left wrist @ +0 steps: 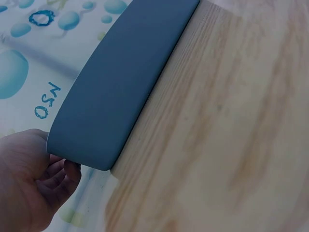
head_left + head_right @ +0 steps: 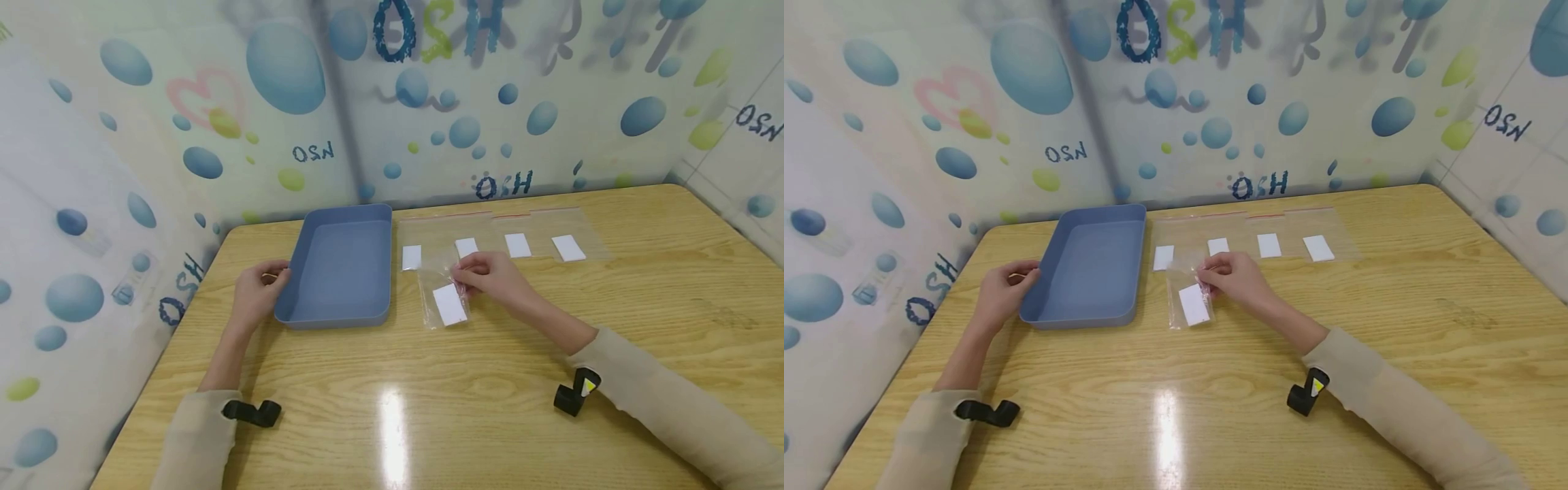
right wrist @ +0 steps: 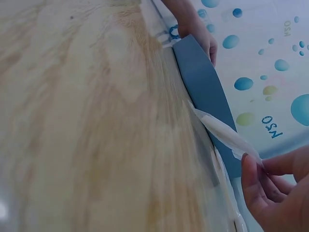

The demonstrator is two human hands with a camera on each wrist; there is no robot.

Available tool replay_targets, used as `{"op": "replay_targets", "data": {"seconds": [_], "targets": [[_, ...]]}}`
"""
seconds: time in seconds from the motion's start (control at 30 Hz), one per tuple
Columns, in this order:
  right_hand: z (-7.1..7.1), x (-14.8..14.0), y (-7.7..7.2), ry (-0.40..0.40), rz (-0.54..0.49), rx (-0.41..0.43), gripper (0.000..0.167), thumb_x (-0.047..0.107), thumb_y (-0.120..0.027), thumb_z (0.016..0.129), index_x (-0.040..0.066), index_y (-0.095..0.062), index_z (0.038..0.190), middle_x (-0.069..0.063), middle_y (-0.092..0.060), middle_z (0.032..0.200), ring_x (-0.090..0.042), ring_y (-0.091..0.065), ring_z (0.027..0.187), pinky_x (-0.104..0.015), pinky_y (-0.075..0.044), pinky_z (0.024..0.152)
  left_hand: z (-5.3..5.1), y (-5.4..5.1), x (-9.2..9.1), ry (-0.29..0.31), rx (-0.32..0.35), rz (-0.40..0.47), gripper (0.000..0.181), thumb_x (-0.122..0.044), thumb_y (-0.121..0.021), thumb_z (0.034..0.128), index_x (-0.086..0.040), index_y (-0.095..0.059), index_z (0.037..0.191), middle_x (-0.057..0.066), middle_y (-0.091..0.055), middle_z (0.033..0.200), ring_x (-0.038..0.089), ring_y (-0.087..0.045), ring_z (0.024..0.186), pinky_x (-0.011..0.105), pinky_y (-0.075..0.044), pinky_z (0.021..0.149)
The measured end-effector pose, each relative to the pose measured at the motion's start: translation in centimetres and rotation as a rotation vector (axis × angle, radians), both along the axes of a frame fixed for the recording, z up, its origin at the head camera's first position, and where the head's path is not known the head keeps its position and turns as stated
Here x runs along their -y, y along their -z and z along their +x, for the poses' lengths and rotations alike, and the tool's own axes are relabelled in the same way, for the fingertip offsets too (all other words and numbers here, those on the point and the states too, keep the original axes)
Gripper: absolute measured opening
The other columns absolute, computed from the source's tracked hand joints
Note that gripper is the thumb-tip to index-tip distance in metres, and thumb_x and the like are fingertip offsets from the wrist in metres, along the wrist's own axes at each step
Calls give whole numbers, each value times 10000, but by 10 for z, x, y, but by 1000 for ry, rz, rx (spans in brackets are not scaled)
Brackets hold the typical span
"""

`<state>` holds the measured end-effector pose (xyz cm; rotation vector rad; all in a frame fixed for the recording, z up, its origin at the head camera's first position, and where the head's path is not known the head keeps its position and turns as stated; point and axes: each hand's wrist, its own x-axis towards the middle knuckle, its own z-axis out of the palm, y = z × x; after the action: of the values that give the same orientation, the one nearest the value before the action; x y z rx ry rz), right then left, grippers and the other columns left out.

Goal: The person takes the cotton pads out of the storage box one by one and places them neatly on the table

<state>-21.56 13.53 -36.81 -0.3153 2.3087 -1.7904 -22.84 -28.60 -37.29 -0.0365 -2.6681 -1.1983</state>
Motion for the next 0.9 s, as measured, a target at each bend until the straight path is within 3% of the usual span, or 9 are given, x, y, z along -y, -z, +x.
{"op": "replay_targets", "data": {"seconds": [0.5,0.9], "targets": [[5,-14,5,24,155,32,207,83,-654,988,-84,-642,1110,-161,-702,943,-154,-650,710,-275,-579,649,-1,0,0,4,-11,-4,292,-142,-601,1013,55,-690,1208,215,-676,1085,58,-602,835,124,-470,712],[4,-20,4,-14,209,68,161,73,-693,957,-64,-635,1020,-123,-684,820,-163,-657,658,-269,-573,621,0,1,-1,4,-19,-4,289,-144,-602,1012,57,-693,1200,211,-680,1074,63,-602,830,118,-468,704]]}}
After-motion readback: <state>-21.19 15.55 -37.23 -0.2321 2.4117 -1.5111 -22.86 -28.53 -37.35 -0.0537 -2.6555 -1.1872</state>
